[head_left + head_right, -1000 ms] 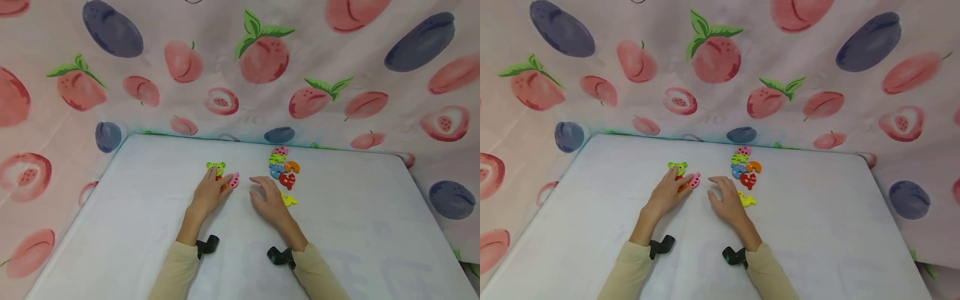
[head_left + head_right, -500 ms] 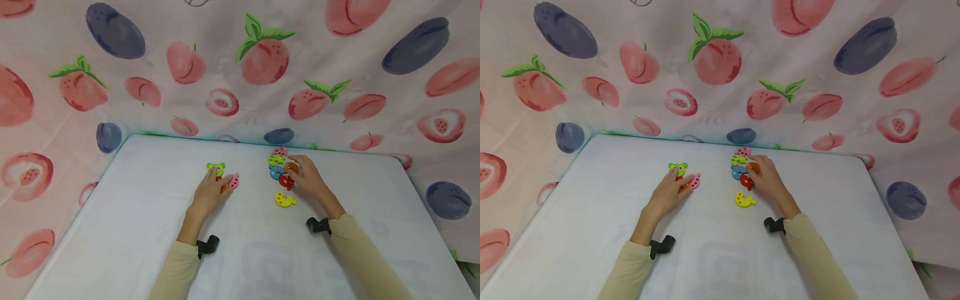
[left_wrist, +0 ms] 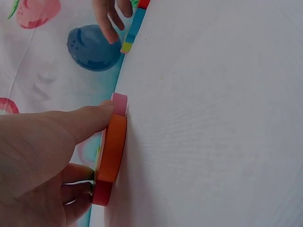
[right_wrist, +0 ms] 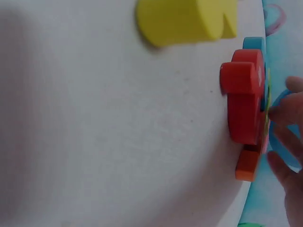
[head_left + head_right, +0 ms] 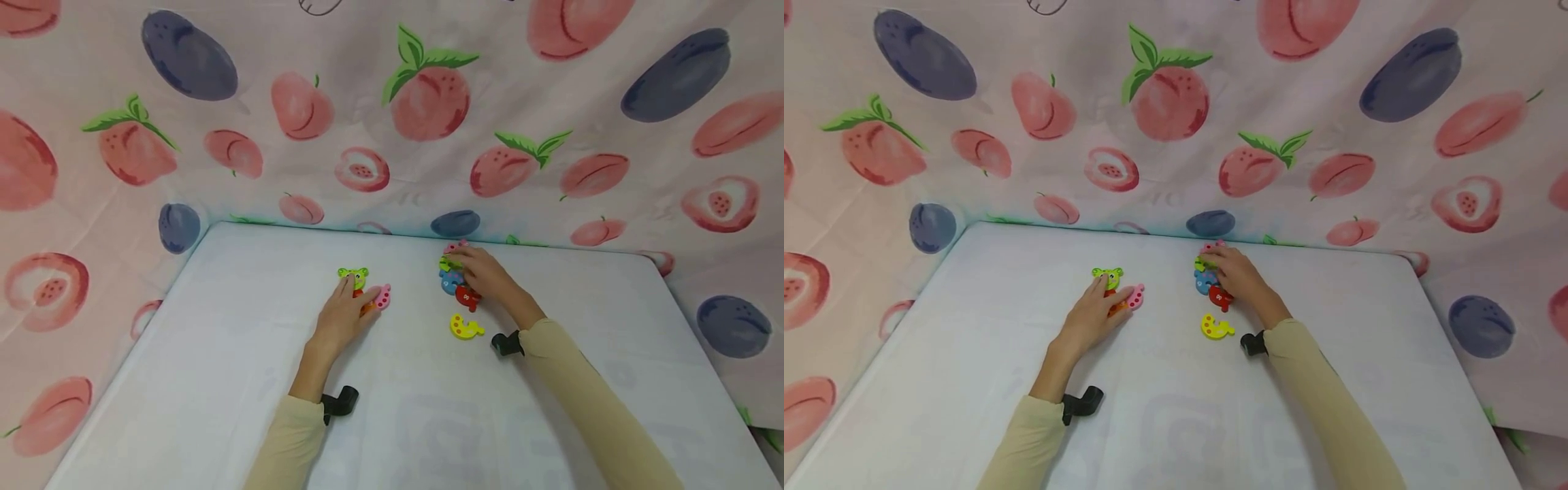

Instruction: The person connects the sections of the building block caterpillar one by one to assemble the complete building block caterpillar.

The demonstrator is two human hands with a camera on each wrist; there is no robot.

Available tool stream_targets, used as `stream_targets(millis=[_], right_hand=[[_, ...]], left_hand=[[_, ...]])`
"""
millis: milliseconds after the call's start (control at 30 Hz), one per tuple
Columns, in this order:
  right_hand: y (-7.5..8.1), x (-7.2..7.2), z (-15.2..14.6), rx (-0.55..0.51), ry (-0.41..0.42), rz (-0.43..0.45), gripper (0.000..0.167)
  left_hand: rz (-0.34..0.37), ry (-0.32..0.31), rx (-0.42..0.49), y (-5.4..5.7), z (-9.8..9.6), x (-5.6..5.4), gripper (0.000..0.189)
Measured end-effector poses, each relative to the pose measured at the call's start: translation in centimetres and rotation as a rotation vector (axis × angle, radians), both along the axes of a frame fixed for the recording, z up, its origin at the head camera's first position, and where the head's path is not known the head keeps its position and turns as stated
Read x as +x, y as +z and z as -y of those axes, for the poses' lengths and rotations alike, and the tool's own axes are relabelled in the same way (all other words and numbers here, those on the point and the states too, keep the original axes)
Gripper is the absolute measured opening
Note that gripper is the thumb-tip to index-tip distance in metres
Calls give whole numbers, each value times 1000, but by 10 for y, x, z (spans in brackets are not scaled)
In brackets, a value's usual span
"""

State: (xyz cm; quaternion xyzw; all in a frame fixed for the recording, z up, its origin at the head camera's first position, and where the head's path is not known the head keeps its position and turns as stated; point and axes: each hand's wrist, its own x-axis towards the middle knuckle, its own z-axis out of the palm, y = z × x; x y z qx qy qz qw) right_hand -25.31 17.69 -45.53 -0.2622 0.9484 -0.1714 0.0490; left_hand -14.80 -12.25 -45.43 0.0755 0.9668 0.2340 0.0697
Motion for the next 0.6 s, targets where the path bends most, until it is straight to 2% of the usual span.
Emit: stream_targets(millis=[133, 367, 600], right_hand=[[-4, -2, 2, 62, 33, -15, 41], [-7, -1, 7, 89, -33, -25, 40], [-7, 1, 11, 81, -75, 26, 39]], left_hand=[[0, -1, -5, 0, 0, 0, 51], [-6, 3, -13, 0, 0, -1, 51], [-6, 3, -6, -2, 0, -1, 51]])
